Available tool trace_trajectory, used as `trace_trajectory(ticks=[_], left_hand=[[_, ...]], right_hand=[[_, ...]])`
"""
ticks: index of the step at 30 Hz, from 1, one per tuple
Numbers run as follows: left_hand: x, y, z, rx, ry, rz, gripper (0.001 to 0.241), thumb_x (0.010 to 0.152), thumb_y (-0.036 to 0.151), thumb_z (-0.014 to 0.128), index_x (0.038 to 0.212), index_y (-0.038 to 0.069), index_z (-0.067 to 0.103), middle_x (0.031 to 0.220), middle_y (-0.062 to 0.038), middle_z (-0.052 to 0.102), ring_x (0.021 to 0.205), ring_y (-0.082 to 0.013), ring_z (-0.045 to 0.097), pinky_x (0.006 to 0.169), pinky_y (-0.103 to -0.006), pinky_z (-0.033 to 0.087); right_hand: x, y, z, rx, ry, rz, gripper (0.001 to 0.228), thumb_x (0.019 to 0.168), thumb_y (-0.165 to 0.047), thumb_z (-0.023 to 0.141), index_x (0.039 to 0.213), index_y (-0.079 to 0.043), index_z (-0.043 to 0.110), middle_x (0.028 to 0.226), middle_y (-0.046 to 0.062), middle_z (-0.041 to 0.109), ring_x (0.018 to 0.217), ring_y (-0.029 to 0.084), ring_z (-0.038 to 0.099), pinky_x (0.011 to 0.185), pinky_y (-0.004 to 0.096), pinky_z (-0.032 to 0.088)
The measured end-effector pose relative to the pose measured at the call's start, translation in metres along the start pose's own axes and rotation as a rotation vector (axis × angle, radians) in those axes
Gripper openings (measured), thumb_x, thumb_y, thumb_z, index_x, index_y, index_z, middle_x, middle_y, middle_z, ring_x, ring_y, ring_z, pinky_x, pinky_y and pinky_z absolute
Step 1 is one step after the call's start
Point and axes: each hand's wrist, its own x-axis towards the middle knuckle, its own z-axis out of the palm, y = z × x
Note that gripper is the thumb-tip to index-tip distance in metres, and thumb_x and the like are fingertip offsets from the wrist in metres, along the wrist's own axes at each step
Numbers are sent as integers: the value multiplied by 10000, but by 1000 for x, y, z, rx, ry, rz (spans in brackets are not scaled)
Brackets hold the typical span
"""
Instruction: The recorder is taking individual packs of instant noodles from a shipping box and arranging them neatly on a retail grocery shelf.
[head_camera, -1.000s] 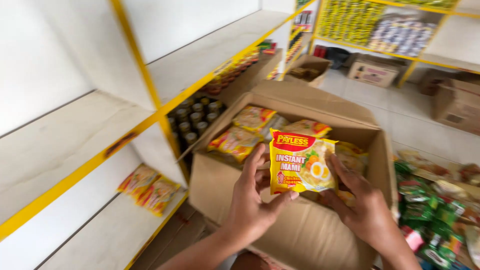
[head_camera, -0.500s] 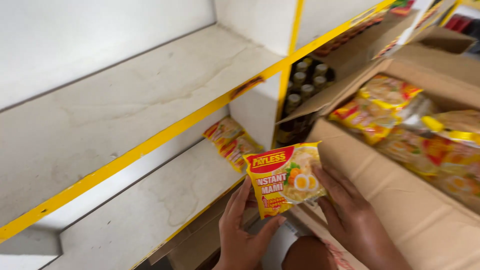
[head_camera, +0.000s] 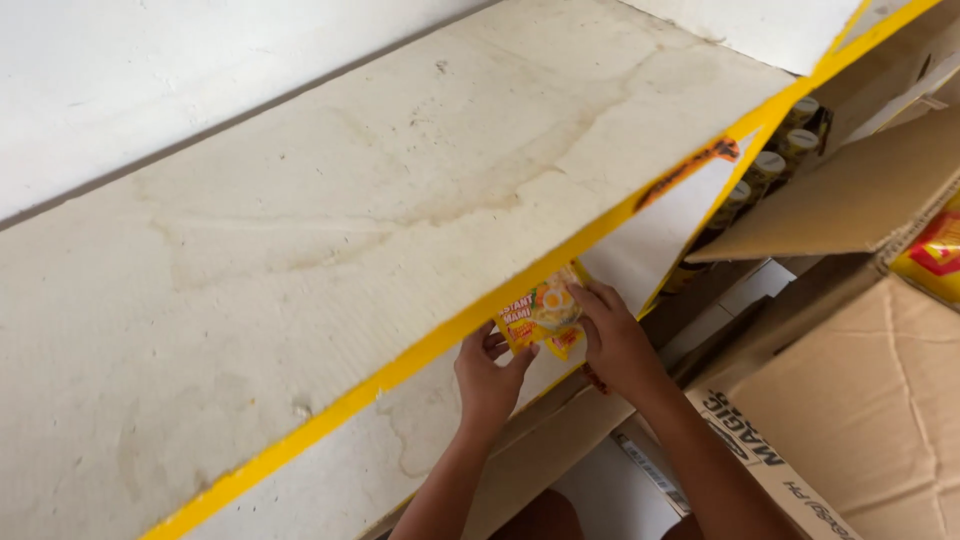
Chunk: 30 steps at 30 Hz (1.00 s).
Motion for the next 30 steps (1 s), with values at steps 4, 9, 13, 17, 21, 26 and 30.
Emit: trace_trajectory(ticks=[4, 9, 13, 17, 21, 26, 30], left_hand=[[58, -76, 5, 181, -35, -39, 541, 832, 223, 848, 1289, 7, 656, 1253, -146, 734, 1153, -250, 696, 1004, -390, 544], [89, -106, 35, 206, -32, -29, 576, 814, 234, 857, 1300, 13, 640, 1261, -154, 715, 1164, -258, 681, 987, -389, 548], [101, -127, 37, 226, -34, -26, 605, 799, 242, 865, 1309, 18, 628, 1268, -160, 699, 1173, -264, 669, 974, -388, 552], [106, -136, 36, 244, -44, -17, 634, 785, 251, 873, 1317, 24, 615, 1275, -165, 683, 1181, -270, 658, 961, -387, 555], [90, -133, 21, 278, -55, -16, 662, 770, 259, 881, 1326, 29, 602, 1282, -171, 667, 1190, -276, 646, 948, -386, 559], [54, -85, -8, 320, -50, 6, 699, 752, 270, 891, 1336, 36, 587, 1290, -178, 647, 1200, -283, 631, 932, -385, 563], [-1, 8, -23, 338, -61, 35, 728, 738, 278, 899, 1345, 42, 574, 1297, -184, 631, 1209, -289, 619, 919, -384, 567]], right_hand=[[32, 43, 29, -168, 21, -93, 458, 832, 94, 582, 1280, 1, 607, 1303, 218, 599, 1215, 438, 573, 968, 452, 502], [58, 86, 58, -291, -95, 114, 341, 952, -177, 634, 1279, -83, 644, 1267, 169, 687, 1199, 365, 635, 976, 453, 520], [68, 82, 58, -277, -47, 108, 367, 922, -156, 645, 1279, -70, 640, 1271, 178, 675, 1201, 372, 626, 978, 451, 518], [73, 69, 51, -239, 54, 93, 431, 854, -107, 669, 1278, -41, 632, 1280, 199, 648, 1204, 388, 607, 982, 446, 513], [60, 47, 45, -186, 152, 87, 498, 787, -58, 692, 1278, -12, 623, 1289, 219, 621, 1207, 404, 587, 986, 440, 509], [4, 27, 29, 62, 241, 161, 492, 806, -25, 702, 1290, -8, 618, 1237, 166, 644, 1130, 312, 619, 950, 380, 522], [-83, 1, -9, 593, 100, 448, 393, 904, -61, 741, 1289, -26, 671, 1072, 74, 681, 1002, 124, 635, 900, 288, 548]])
